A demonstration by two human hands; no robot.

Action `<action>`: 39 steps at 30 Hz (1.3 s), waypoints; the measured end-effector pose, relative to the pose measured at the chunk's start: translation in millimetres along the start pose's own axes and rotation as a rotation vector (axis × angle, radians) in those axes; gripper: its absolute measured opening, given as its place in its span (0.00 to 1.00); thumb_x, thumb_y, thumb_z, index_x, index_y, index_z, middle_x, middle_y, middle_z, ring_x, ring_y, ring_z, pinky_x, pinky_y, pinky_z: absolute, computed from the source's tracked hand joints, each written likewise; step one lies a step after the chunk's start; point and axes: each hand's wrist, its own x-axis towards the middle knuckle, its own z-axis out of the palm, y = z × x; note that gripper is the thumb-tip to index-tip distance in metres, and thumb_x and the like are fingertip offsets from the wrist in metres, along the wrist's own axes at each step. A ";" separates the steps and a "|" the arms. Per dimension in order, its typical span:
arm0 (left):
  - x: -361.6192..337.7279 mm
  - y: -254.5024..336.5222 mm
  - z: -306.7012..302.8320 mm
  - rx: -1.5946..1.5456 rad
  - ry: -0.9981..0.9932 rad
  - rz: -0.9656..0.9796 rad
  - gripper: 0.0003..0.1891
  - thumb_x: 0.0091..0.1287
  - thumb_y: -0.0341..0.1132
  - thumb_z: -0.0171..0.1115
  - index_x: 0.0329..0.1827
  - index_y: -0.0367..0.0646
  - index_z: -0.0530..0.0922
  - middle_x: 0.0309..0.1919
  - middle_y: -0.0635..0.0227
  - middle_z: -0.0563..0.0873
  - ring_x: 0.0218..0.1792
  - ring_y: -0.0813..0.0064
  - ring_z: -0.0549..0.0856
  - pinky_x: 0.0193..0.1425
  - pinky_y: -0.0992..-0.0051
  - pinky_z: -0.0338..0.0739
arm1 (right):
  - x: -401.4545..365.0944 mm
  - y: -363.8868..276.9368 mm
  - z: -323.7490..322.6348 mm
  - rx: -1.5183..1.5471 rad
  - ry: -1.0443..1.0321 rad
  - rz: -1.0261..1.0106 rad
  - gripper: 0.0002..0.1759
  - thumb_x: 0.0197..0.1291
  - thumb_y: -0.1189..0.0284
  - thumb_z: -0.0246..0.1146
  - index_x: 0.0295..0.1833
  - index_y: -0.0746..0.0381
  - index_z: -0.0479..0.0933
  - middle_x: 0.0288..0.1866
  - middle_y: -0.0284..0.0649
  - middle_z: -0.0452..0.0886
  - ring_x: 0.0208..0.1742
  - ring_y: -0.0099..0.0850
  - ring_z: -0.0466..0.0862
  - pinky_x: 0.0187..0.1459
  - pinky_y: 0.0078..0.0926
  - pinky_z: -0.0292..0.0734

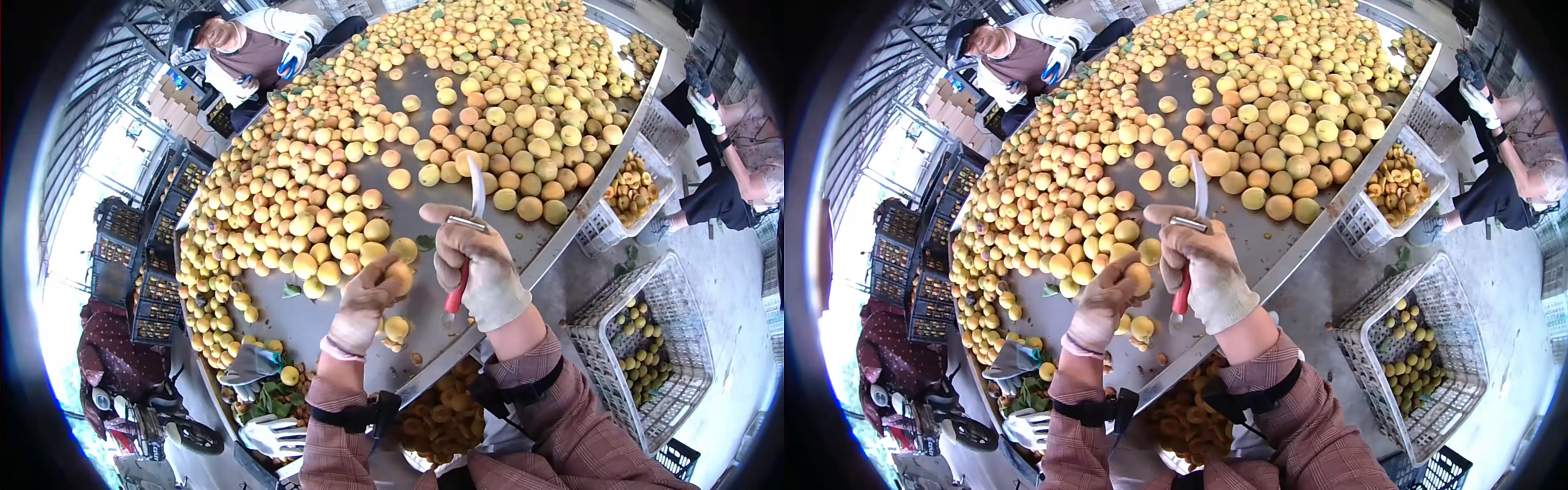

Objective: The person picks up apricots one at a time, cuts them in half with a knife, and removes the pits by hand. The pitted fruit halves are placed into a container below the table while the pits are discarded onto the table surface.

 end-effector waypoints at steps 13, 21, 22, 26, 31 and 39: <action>-115.7 -11.7 -46.7 -0.794 0.525 0.190 0.37 0.62 0.58 0.65 0.61 0.35 0.68 0.47 0.60 0.81 0.50 0.60 0.83 0.57 0.62 0.80 | -39.6 139.1 50.3 -0.953 -0.504 0.028 0.08 0.58 0.67 0.61 0.35 0.61 0.79 0.29 0.45 0.82 0.31 0.40 0.83 0.36 0.32 0.76; -123.1 -6.5 -38.2 -0.668 0.550 0.249 0.31 0.66 0.52 0.63 0.60 0.33 0.71 0.43 0.56 0.84 0.44 0.64 0.86 0.50 0.69 0.83 | -41.1 142.5 56.7 -1.156 -0.499 0.097 0.12 0.58 0.67 0.64 0.44 0.64 0.80 0.34 0.36 0.84 0.33 0.22 0.78 0.40 0.23 0.75; -123.6 -3.5 -38.1 -0.668 0.547 0.248 0.31 0.66 0.52 0.63 0.60 0.33 0.71 0.43 0.56 0.84 0.44 0.64 0.86 0.50 0.69 0.83 | -40.6 147.7 52.8 -1.088 -0.509 0.022 0.12 0.58 0.66 0.61 0.43 0.61 0.80 0.32 0.44 0.82 0.34 0.37 0.80 0.39 0.32 0.75; -129.5 15.7 -31.4 -0.471 0.516 0.242 0.29 0.63 0.43 0.69 0.60 0.31 0.73 0.43 0.56 0.85 0.43 0.71 0.85 0.46 0.75 0.81 | -38.4 142.6 52.4 -1.078 -0.525 0.022 0.14 0.57 0.64 0.59 0.45 0.58 0.80 0.31 0.52 0.81 0.35 0.51 0.82 0.39 0.41 0.76; -129.5 32.0 -23.8 0.340 0.566 0.277 0.30 0.62 0.40 0.71 0.62 0.31 0.72 0.44 0.60 0.86 0.39 0.79 0.85 0.35 0.85 0.79 | -34.1 140.8 51.1 -1.015 -0.511 -0.003 0.14 0.57 0.65 0.59 0.47 0.58 0.80 0.32 0.51 0.82 0.36 0.50 0.83 0.39 0.39 0.77; -135.8 34.6 -25.0 0.751 0.676 0.403 0.31 0.49 0.33 0.78 0.58 0.39 0.77 0.38 0.65 0.84 0.42 0.68 0.84 0.49 0.73 0.78 | -38.5 129.4 62.1 -1.064 -0.513 -0.036 0.18 0.57 0.66 0.61 0.54 0.54 0.80 0.34 0.48 0.84 0.36 0.44 0.85 0.39 0.32 0.78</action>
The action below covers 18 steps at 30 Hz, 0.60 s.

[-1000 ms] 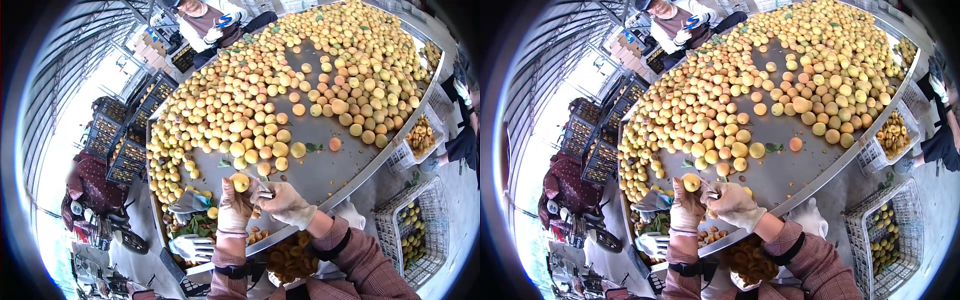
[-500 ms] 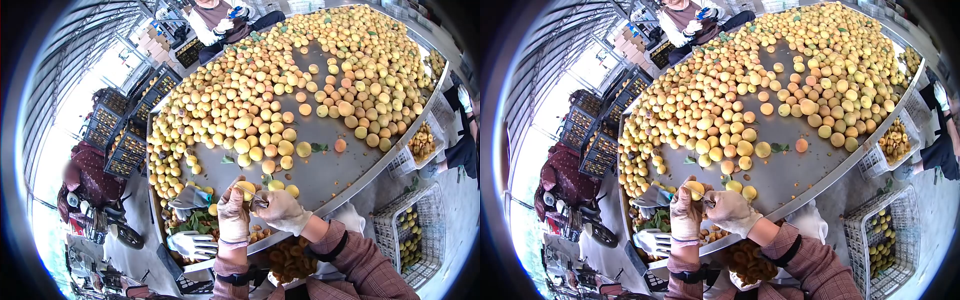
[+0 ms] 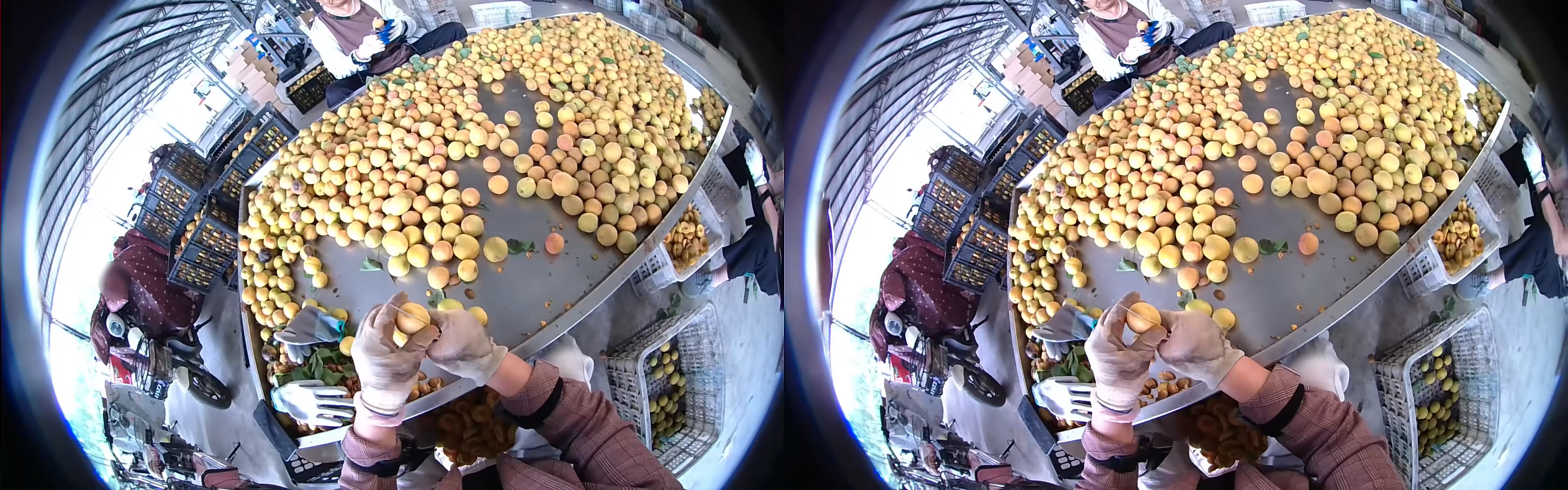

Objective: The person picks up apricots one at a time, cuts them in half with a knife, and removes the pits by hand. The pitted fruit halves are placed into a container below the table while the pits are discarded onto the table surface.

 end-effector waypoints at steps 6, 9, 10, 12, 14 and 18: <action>-4.4 3.2 0.7 -0.634 -0.021 -0.317 0.29 0.53 0.34 0.77 0.59 0.39 0.76 0.44 0.68 0.84 0.48 0.74 0.81 0.53 0.76 0.77 | -4.0 -13.4 4.7 0.102 0.067 -0.002 0.18 0.57 0.67 0.62 0.53 0.55 0.80 0.34 0.43 0.85 0.34 0.39 0.85 0.40 0.28 0.78; -3.1 -3.2 -0.3 -0.833 -0.059 -0.513 0.32 0.56 0.35 0.76 0.63 0.35 0.72 0.48 0.64 0.83 0.45 0.78 0.82 0.49 0.79 0.78 | -0.4 -4.7 12.8 0.030 0.091 -0.035 0.15 0.57 0.68 0.61 0.51 0.55 0.80 0.34 0.45 0.84 0.34 0.43 0.84 0.38 0.31 0.78; -3.1 -1.8 -0.4 -0.835 -0.057 -0.516 0.32 0.56 0.35 0.76 0.63 0.35 0.72 0.48 0.64 0.83 0.45 0.78 0.82 0.49 0.79 0.78 | 0.0 -3.1 13.9 0.008 0.129 -0.065 0.15 0.57 0.69 0.61 0.50 0.55 0.80 0.33 0.46 0.84 0.34 0.45 0.84 0.38 0.32 0.78; -2.3 6.1 -2.9 -0.439 -0.056 -0.318 0.31 0.57 0.35 0.75 0.61 0.35 0.73 0.47 0.65 0.83 0.45 0.78 0.81 0.52 0.78 0.77 | 0.9 -6.2 10.4 0.028 0.106 -0.080 0.15 0.56 0.69 0.62 0.50 0.55 0.80 0.34 0.46 0.84 0.35 0.46 0.84 0.37 0.33 0.78; -0.5 8.3 -3.2 -0.389 -0.065 -0.306 0.30 0.56 0.34 0.76 0.61 0.34 0.73 0.47 0.65 0.83 0.47 0.79 0.80 0.53 0.78 0.76 | 1.2 -7.8 7.6 0.052 0.088 -0.093 0.14 0.56 0.69 0.62 0.49 0.56 0.80 0.34 0.45 0.84 0.35 0.46 0.84 0.37 0.34 0.78; 3.2 4.2 4.8 -0.238 0.008 -0.070 0.31 0.50 0.34 0.79 0.57 0.35 0.76 0.46 0.61 0.83 0.45 0.76 0.82 0.52 0.77 0.78 | 2.4 0.7 7.1 -0.004 0.080 -0.128 0.15 0.53 0.68 0.64 0.49 0.55 0.80 0.34 0.45 0.84 0.36 0.46 0.84 0.37 0.35 0.78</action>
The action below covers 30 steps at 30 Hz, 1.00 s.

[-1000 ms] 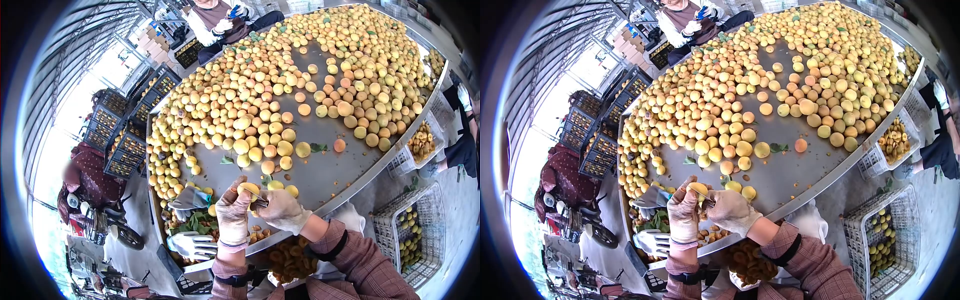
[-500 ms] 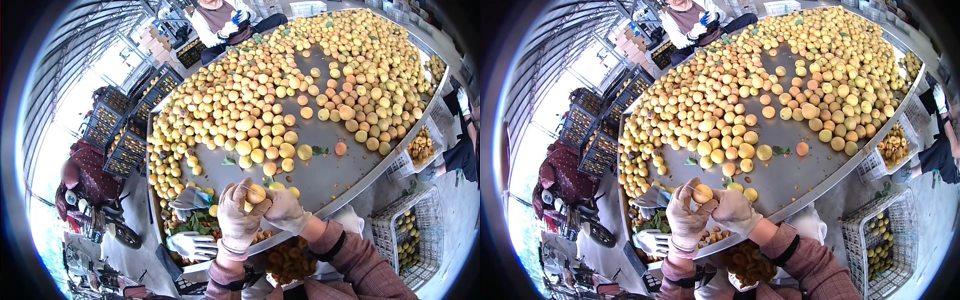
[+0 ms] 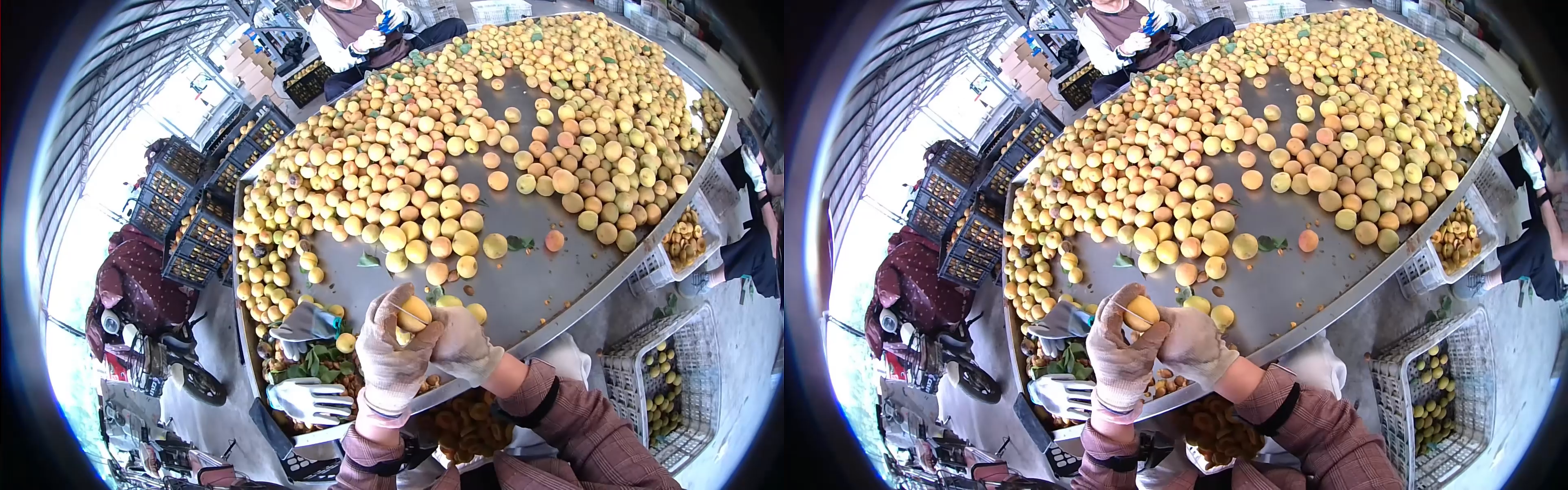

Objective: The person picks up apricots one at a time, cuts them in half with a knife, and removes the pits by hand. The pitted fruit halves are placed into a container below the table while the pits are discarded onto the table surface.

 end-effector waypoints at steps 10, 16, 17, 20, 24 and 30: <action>-5.2 3.9 4.7 -0.464 -0.028 -0.224 0.37 0.53 0.36 0.79 0.64 0.33 0.70 0.50 0.62 0.83 0.49 0.75 0.82 0.55 0.76 0.77 | -1.3 -4.2 9.0 0.180 0.155 -0.015 0.14 0.53 0.66 0.66 0.45 0.56 0.80 0.34 0.44 0.84 0.37 0.46 0.84 0.39 0.34 0.78; 0.4 3.5 -8.7 -0.296 -0.112 -0.312 0.33 0.52 0.27 0.77 0.62 0.32 0.72 0.47 0.64 0.84 0.45 0.78 0.82 0.53 0.76 0.78 | 5.4 -0.4 -15.2 0.117 -0.344 -0.040 0.15 0.54 0.67 0.64 0.46 0.62 0.79 0.33 0.48 0.84 0.38 0.45 0.84 0.40 0.36 0.77; 1.5 -0.5 -11.6 -0.183 -0.139 -0.225 0.31 0.51 0.25 0.77 0.60 0.33 0.75 0.45 0.65 0.85 0.42 0.80 0.82 0.48 0.79 0.79 | 6.1 -14.9 -26.6 0.018 -0.443 0.174 0.14 0.54 0.68 0.63 0.45 0.64 0.80 0.31 0.45 0.84 0.30 0.38 0.85 0.33 0.33 0.77; 3.6 4.0 -24.6 -0.509 -0.235 -0.469 0.31 0.53 0.23 0.75 0.62 0.34 0.73 0.48 0.64 0.85 0.43 0.79 0.82 0.47 0.79 0.79 | 4.1 -30.2 -39.0 0.435 -0.572 0.608 0.12 0.55 0.71 0.63 0.43 0.65 0.80 0.27 0.39 0.82 0.21 0.27 0.80 0.22 0.26 0.73; 2.8 -22.0 -35.1 -0.964 -0.008 -0.444 0.30 0.61 0.35 0.71 0.65 0.35 0.70 0.50 0.55 0.83 0.44 0.70 0.86 0.48 0.75 0.83 | 4.6 -14.0 -55.2 0.852 -0.166 0.335 0.15 0.55 0.70 0.67 0.46 0.66 0.79 0.31 0.36 0.81 0.17 0.20 0.74 0.17 0.14 0.67; -10.6 -23.4 -24.1 -0.826 -0.199 -0.599 0.32 0.64 0.41 0.66 0.65 0.26 0.67 0.49 0.60 0.82 0.46 0.77 0.82 0.52 0.78 0.76 | 6.4 -20.2 -24.6 -0.171 0.136 -0.224 0.20 0.54 0.69 0.70 0.54 0.58 0.79 0.42 0.41 0.83 0.38 0.35 0.84 0.41 0.24 0.79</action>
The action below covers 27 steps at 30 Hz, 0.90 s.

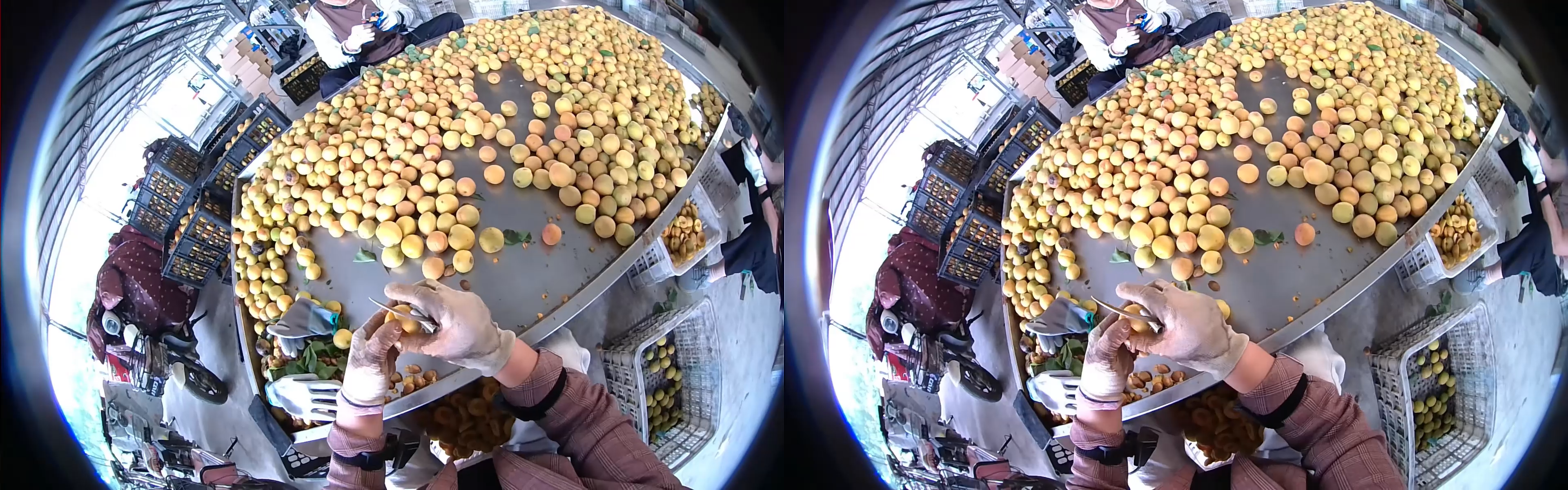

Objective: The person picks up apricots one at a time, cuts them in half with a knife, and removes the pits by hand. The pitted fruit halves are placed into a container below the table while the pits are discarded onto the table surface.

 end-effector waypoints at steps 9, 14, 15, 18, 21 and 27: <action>-30.9 -0.7 -1.3 -0.133 -0.120 -0.114 0.30 0.64 0.35 0.61 0.66 0.27 0.64 0.45 0.52 0.82 0.40 0.68 0.86 0.43 0.75 0.84 | 6.7 6.8 -31.5 0.960 -0.249 0.719 0.16 0.61 0.70 0.64 0.53 0.64 0.79 0.34 0.34 0.80 0.22 0.16 0.74 0.21 0.13 0.69; -41.1 -11.8 -17.2 -0.091 0.117 -0.086 0.18 0.67 0.31 0.56 0.57 0.30 0.71 0.39 0.58 0.83 0.39 0.69 0.86 0.40 0.76 0.82 | -6.7 5.4 -32.1 0.887 -0.633 0.623 0.18 0.58 0.68 0.69 0.49 0.68 0.80 0.36 0.37 0.83 0.33 0.21 0.80 0.28 0.14 0.75; -43.1 -11.3 -19.2 0.001 0.037 -0.142 0.15 0.69 0.30 0.53 0.55 0.30 0.73 0.41 0.58 0.84 0.39 0.72 0.86 0.41 0.77 0.81 | -5.3 9.2 -26.8 0.891 -0.584 0.619 0.17 0.59 0.68 0.68 0.49 0.68 0.80 0.37 0.37 0.83 0.34 0.22 0.80 0.30 0.15 0.76; -60.4 -6.0 -3.4 0.431 -0.246 -0.326 0.20 0.68 0.33 0.58 0.61 0.34 0.73 0.50 0.61 0.83 0.47 0.74 0.83 0.52 0.77 0.78 | -1.8 12.1 -22.1 0.900 -0.424 0.711 0.15 0.60 0.69 0.66 0.49 0.66 0.81 0.39 0.37 0.83 0.33 0.20 0.80 0.25 0.13 0.74; -48.5 -27.1 -4.3 0.185 -0.243 -0.245 0.32 0.67 0.49 0.62 0.67 0.36 0.68 0.58 0.64 0.78 0.58 0.72 0.78 0.60 0.70 0.73 | -0.7 9.6 -22.7 0.867 -0.539 0.697 0.15 0.60 0.69 0.66 0.51 0.64 0.81 0.37 0.35 0.82 0.28 0.18 0.78 0.24 0.14 0.72; -15.5 -64.2 -4.9 -0.364 0.140 -0.087 0.21 0.77 0.46 0.45 0.65 0.44 0.69 0.57 0.64 0.79 0.57 0.68 0.80 0.57 0.67 0.78 | -6.5 17.3 27.9 0.496 -0.164 0.220 0.14 0.63 0.71 0.64 0.53 0.63 0.80 0.33 0.31 0.82 0.25 0.17 0.75 0.25 0.15 0.70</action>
